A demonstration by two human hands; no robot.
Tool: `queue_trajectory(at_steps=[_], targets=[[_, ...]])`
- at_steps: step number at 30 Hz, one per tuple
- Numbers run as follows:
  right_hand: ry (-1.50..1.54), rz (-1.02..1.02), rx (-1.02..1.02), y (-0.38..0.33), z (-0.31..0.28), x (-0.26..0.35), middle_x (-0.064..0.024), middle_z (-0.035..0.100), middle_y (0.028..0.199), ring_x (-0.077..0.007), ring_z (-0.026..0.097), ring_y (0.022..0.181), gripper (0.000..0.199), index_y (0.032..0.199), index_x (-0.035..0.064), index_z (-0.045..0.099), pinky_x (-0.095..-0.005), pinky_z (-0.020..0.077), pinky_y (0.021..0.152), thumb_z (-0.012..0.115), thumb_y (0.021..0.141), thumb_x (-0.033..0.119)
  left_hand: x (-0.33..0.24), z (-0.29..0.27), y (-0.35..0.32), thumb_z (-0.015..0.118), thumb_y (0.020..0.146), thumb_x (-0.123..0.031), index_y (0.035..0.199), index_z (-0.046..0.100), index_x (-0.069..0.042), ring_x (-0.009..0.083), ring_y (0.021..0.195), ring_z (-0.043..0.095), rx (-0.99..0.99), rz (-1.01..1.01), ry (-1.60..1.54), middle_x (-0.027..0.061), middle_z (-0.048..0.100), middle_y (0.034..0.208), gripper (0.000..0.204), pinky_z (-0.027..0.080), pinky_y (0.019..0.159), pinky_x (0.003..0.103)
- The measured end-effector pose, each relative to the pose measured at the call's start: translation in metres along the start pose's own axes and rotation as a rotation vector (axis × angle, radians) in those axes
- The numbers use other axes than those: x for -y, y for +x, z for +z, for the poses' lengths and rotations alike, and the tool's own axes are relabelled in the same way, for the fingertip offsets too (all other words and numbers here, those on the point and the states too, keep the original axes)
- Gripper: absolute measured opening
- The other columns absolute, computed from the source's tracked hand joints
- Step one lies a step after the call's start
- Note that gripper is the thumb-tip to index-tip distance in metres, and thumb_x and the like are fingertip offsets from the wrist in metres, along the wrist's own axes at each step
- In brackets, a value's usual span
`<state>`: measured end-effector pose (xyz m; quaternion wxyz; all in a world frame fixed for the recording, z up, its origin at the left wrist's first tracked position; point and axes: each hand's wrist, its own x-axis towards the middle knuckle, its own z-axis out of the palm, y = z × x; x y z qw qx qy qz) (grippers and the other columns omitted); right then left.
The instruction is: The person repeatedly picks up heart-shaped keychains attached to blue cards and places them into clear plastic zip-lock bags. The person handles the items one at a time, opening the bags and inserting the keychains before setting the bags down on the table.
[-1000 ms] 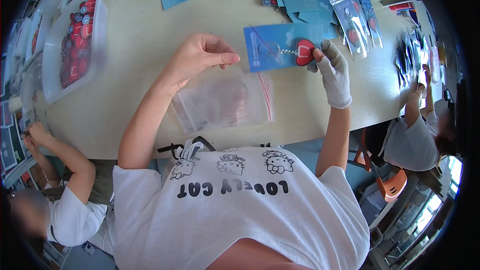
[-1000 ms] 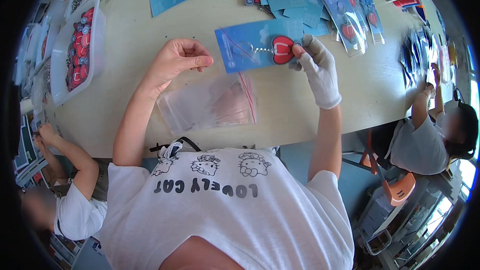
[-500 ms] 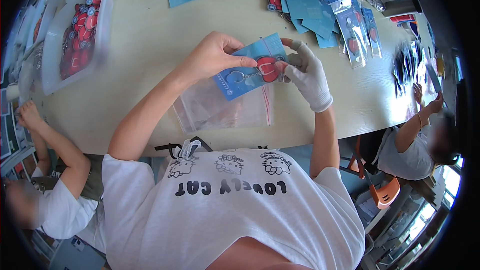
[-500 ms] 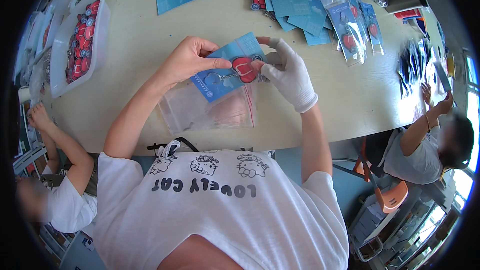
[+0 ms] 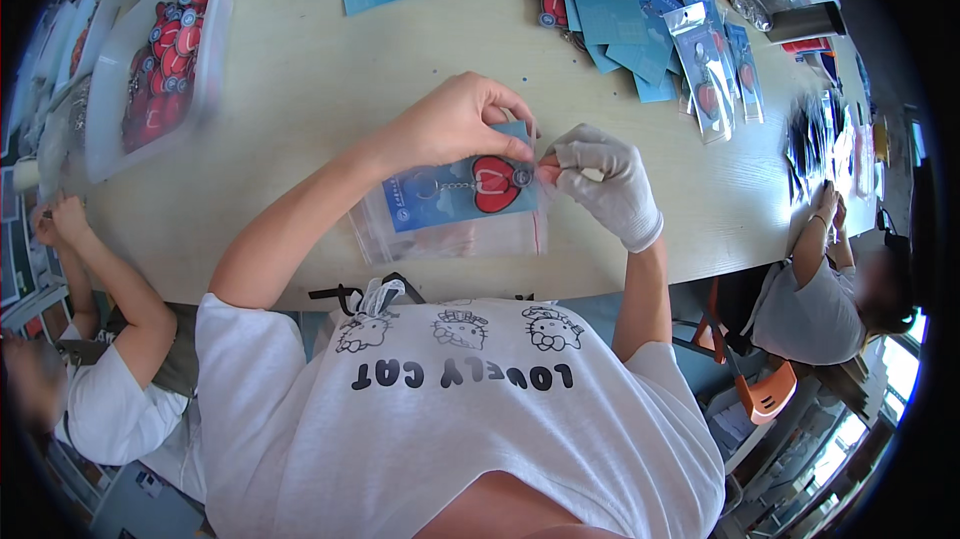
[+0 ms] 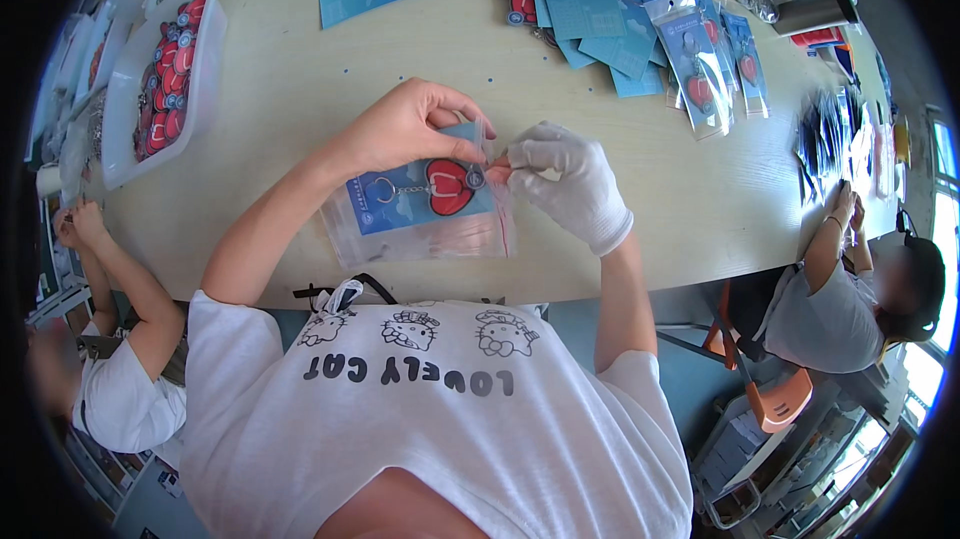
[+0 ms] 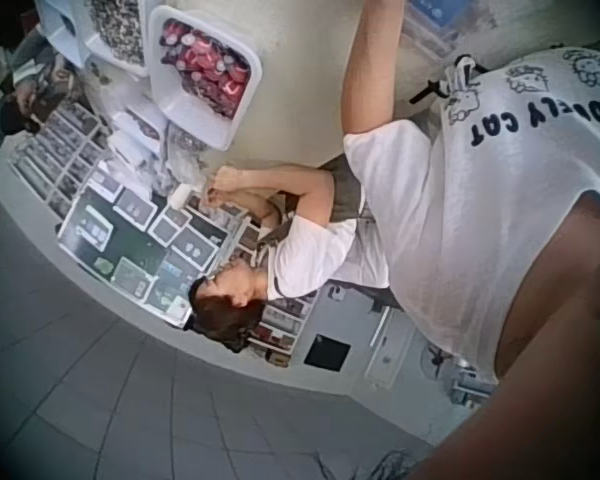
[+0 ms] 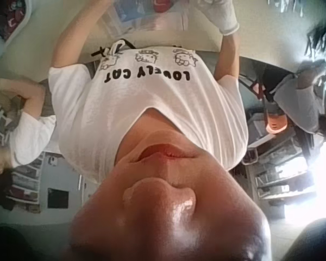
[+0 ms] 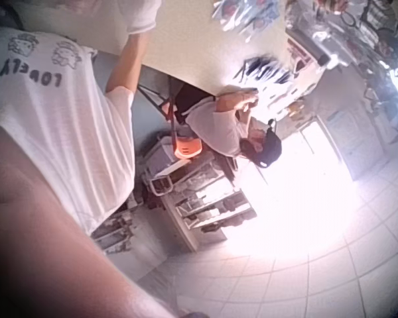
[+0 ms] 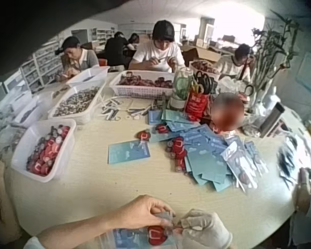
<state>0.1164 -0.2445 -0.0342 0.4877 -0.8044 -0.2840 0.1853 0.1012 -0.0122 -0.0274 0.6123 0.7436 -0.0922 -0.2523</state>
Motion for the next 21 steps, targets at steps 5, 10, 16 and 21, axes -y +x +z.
queue_trajectory(at_steps=[5,10,16,21], targets=[[0.285,0.082,-0.221,-0.004,-0.001,0.011,-0.0074,0.065,0.088,-0.0142,0.061,0.078,0.019,0.096,-0.0028,0.065,-0.0276,0.0487,0.071,0.065,0.08,0.007,-0.012,-0.004,0.003,0.073,0.079,-0.011,0.1,0.063,-0.002,0.0034,0.058,0.045,-0.11,0.026,0.146,-0.0015,0.057,0.06,0.024,0.038,0.057,0.021],[0.303,0.229,-0.167,-0.007,-0.011,0.0,-0.0066,0.065,0.09,-0.0124,0.06,0.076,0.023,0.106,-0.0068,0.06,-0.0254,0.0481,0.069,0.056,0.084,0.002,-0.02,-0.007,0.024,0.074,0.079,-0.021,0.107,0.061,-0.002,0.017,0.086,0.064,-0.206,0.249,0.152,0.0145,0.068,0.089,0.036,0.049,0.081,0.032],[0.455,0.11,-0.957,-0.019,-0.11,-0.063,-0.0049,0.065,0.093,-0.0091,0.059,0.075,0.027,0.113,-0.0046,0.06,-0.0206,0.0455,0.065,0.058,0.09,0.009,0.029,-0.141,0.05,0.076,0.073,-0.042,0.114,0.06,-0.004,0.0311,0.104,0.056,-0.82,0.309,1.066,0.017,0.062,0.11,0.058,0.043,0.093,0.039],[-0.353,0.469,-0.727,-0.005,-0.113,-0.046,-0.0091,0.066,0.08,-0.0116,0.059,0.066,0.025,0.101,0.0011,0.065,-0.0269,0.0468,0.062,0.061,0.088,0.022,0.051,-0.155,0.052,0.08,0.062,-0.05,0.116,0.057,-0.003,0.0344,0.108,0.05,-0.714,0.165,1.227,0.0178,0.055,0.112,0.075,0.04,0.093,0.042]])
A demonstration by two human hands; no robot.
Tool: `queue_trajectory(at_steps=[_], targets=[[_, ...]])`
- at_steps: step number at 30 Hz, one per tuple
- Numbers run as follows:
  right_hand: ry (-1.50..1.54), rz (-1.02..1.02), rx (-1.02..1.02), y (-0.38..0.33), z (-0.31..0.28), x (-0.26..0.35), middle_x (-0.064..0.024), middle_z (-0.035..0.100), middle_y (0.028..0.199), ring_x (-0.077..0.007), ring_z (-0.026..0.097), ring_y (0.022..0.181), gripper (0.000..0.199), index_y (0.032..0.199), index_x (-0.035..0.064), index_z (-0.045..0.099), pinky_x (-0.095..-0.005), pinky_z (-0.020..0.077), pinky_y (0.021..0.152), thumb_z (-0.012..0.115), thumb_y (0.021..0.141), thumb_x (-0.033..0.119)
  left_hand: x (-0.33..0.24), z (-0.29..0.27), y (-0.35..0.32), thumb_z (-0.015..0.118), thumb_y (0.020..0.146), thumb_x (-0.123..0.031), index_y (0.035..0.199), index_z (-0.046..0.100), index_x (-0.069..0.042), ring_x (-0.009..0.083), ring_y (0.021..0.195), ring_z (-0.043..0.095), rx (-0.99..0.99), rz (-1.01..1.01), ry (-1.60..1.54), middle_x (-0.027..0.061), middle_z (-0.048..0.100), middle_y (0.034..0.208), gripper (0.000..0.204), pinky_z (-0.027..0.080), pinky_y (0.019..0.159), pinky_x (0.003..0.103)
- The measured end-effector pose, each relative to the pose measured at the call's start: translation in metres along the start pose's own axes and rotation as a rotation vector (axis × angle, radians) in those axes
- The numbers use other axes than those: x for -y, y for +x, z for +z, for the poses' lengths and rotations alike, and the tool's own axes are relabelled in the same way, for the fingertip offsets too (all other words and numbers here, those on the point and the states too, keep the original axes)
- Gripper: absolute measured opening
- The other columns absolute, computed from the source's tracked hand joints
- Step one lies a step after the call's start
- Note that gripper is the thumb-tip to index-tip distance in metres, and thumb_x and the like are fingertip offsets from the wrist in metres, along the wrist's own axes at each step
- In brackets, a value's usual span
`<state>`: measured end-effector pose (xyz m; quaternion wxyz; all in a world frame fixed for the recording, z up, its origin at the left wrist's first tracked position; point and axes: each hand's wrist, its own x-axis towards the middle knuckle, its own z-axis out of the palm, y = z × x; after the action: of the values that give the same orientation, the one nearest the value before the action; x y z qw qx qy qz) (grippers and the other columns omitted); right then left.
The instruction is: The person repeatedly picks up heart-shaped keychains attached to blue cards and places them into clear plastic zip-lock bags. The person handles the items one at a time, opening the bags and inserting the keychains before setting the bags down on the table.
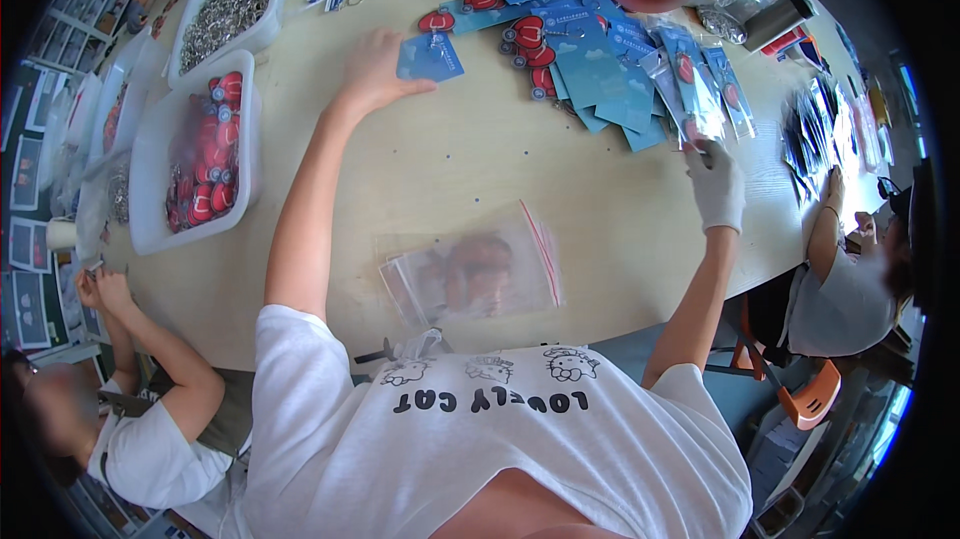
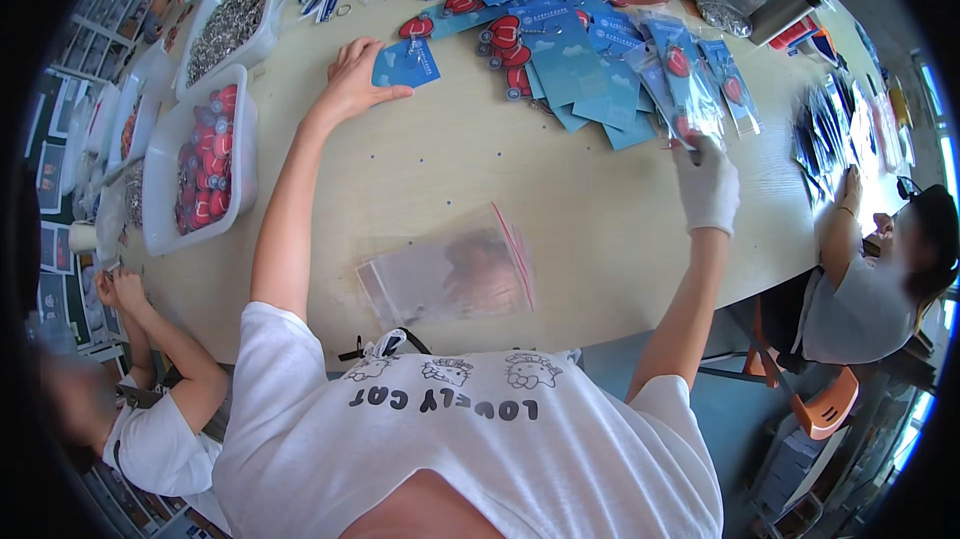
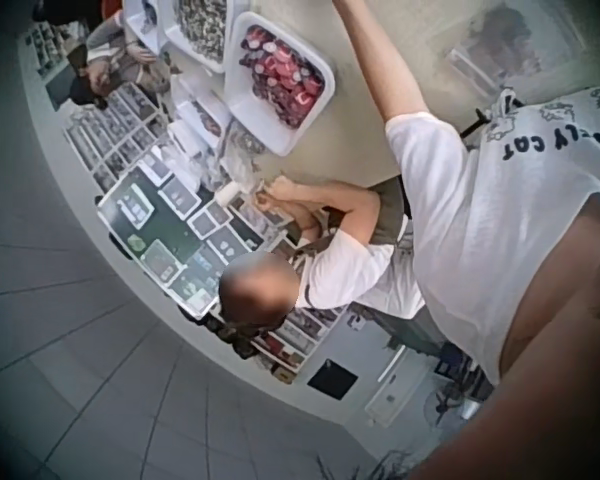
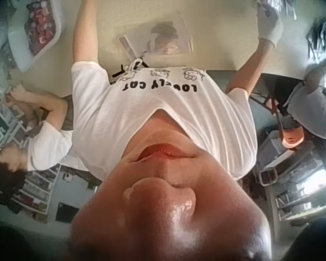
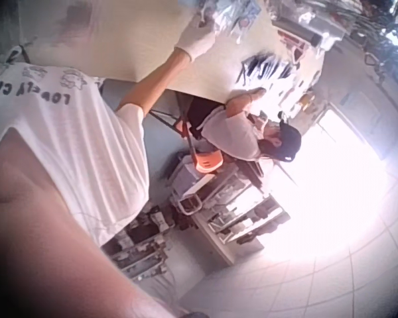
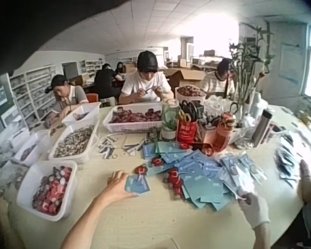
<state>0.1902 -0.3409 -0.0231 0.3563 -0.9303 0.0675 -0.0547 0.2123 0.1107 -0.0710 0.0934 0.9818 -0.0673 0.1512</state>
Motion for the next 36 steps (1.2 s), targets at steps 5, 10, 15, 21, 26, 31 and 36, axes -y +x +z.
queue_trajectory(at_steps=[5,10,15,21,26,31,36], targets=[[0.202,-0.431,0.351,-0.008,0.082,0.097,-0.0146,0.066,0.093,-0.0264,0.064,0.082,0.028,0.105,0.0053,0.061,-0.034,0.0489,0.073,0.063,0.087,0.027,0.0,0.005,-0.004,0.082,0.063,-0.046,0.115,0.051,-0.006,0.032,0.117,0.041,0.058,-0.125,-0.235,0.0131,0.05,0.117,0.072,0.035,0.097,0.043],[0.158,-0.436,0.457,0.031,0.193,0.145,-0.0216,0.063,0.11,-0.0387,0.059,0.103,0.061,0.125,0.0004,0.047,-0.0409,0.0459,0.088,0.062,0.083,0.042,-0.011,0.022,-0.011,0.085,0.063,-0.031,0.103,0.053,-0.004,0.0355,0.092,0.058,-0.225,-0.072,-0.441,0.0153,0.061,0.095,0.059,0.045,0.08,0.043],[0.395,-0.423,0.522,0.039,0.205,0.171,-0.0173,0.068,0.09,-0.0276,0.066,0.083,0.03,0.103,0.0011,0.067,-0.0329,0.0499,0.076,0.062,0.083,0.024,-0.018,0.01,-0.012,0.068,0.081,-0.004,0.108,0.052,-0.002,0.0099,0.09,0.056,-0.05,-0.362,-1.086,0.0047,0.061,0.1,0.031,0.044,0.078,0.024],[0.379,-0.802,0.526,0.039,0.104,0.237,-0.0047,0.069,0.087,-0.005,0.059,0.078,0.025,0.109,-0.0025,0.064,-0.0214,0.0499,0.071,0.056,0.086,0.006,-0.021,-0.024,-0.027,0.051,0.093,-0.009,0.116,0.053,-0.002,0.0124,0.103,0.055,-0.252,-0.182,-1.863,0.0069,0.062,0.107,0.024,0.043,0.084,0.023],[0.288,-0.866,0.546,0.056,0.086,0.229,-0.0092,0.069,0.085,-0.0126,0.061,0.071,0.028,0.108,0.0039,0.066,-0.0259,0.0493,0.072,0.062,0.085,0.018,-0.037,-0.058,-0.014,0.034,0.099,-0.048,0.129,0.047,0.001,0.0162,0.11,0.057,0.348,-0.123,-2.071,0.0109,0.058,0.123,0.058,0.044,0.093,0.029],[0.162,-0.765,0.672,0.041,0.093,0.217,-0.0072,0.068,0.099,-0.0072,0.06,0.086,0.032,0.116,-0.0026,0.061,-0.0194,0.0473,0.081,0.058,0.088,0.012,-0.06,-0.06,-0.023,0.048,0.097,-0.036,0.116,0.057,-0.002,0.0128,0.101,0.061,0.421,-0.259,-1.833,0.0065,0.064,0.111,0.039,0.048,0.087,0.029],[0.624,-0.685,0.558,0.031,0.114,0.166,-0.0111,0.068,0.1,-0.0168,0.062,0.09,0.047,0.12,-0.0014,0.056,-0.0287,0.0482,0.082,0.063,0.089,0.032,-0.092,-0.062,-0.024,0.053,0.096,-0.021,0.11,0.061,-0.004,0.0096,0.099,0.06,0.079,-0.315,-1.876,0.0035,0.064,0.108,0.023,0.047,0.086,0.027]])
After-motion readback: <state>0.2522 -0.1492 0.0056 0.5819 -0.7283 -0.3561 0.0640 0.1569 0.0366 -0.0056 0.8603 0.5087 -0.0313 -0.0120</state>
